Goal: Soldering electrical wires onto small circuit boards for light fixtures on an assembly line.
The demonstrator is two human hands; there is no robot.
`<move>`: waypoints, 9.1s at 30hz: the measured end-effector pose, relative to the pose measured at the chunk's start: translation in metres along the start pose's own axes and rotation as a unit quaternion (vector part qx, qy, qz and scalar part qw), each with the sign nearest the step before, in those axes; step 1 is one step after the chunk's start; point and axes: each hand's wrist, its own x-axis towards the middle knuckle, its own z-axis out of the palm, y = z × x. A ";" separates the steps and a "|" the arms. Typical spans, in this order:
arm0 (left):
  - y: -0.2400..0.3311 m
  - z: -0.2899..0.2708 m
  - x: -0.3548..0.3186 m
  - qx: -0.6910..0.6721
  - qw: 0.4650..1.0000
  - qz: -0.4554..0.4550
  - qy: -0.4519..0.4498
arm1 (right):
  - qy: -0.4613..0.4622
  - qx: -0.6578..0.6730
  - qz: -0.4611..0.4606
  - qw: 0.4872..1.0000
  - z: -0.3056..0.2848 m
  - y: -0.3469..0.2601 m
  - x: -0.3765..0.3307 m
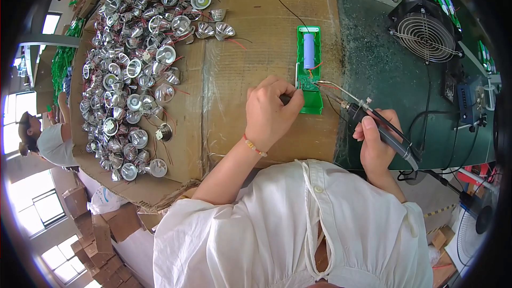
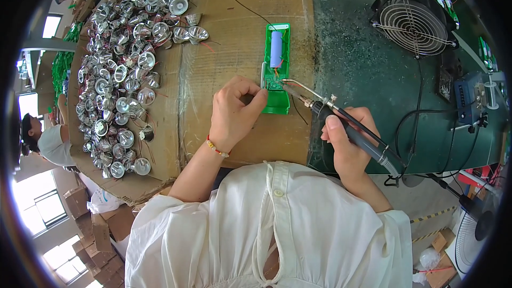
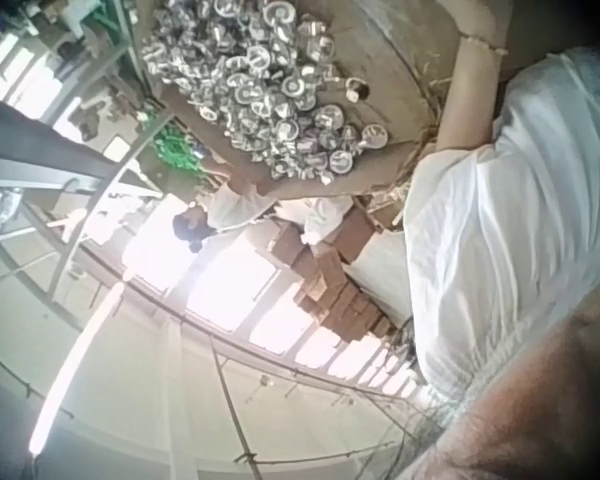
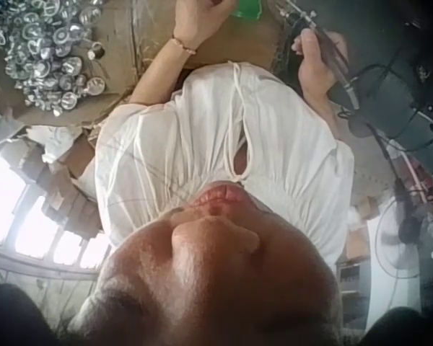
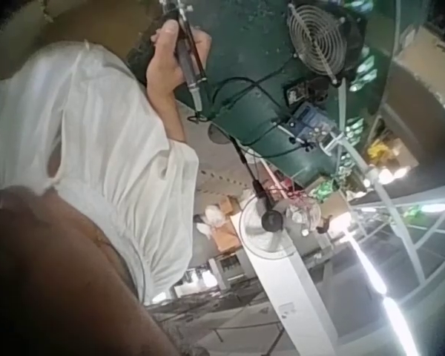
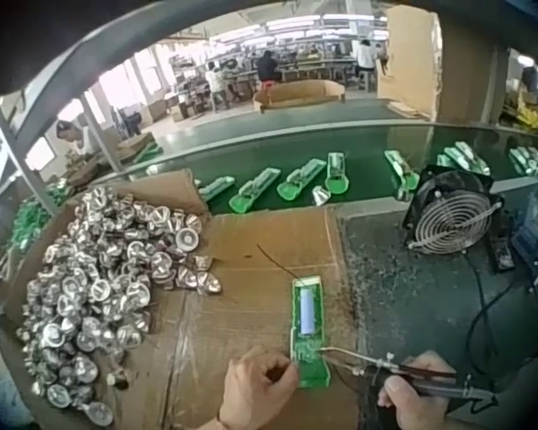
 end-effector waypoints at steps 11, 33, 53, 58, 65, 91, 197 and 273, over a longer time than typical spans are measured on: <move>-0.001 0.002 -0.006 -0.096 0.995 -0.014 -0.005 | -0.012 -0.010 -0.025 1.000 0.004 0.004 0.000; -0.001 0.003 -0.001 -0.047 0.998 -0.021 -0.031 | 0.020 0.000 -0.025 0.999 -0.002 0.006 -0.002; 0.050 0.065 0.159 0.177 0.959 0.146 -0.165 | 0.100 -0.010 0.025 0.995 -0.044 0.018 0.021; 0.088 0.123 0.280 0.123 0.974 0.191 -0.024 | 0.072 -0.001 0.019 0.997 -0.042 0.027 0.021; 0.034 0.094 0.346 0.285 0.952 0.106 0.022 | 0.055 -0.051 0.033 0.997 -0.046 0.029 0.024; -0.039 -0.073 0.081 0.298 0.926 0.203 0.109 | 0.116 -0.029 -0.022 0.993 -0.033 0.024 0.020; 0.015 -0.009 0.045 0.191 0.975 0.078 -0.078 | 0.018 -0.021 -0.015 1.000 0.017 0.001 0.024; 0.005 -0.023 0.045 0.164 0.981 0.039 0.101 | 0.112 -0.022 0.004 0.993 -0.016 0.022 0.032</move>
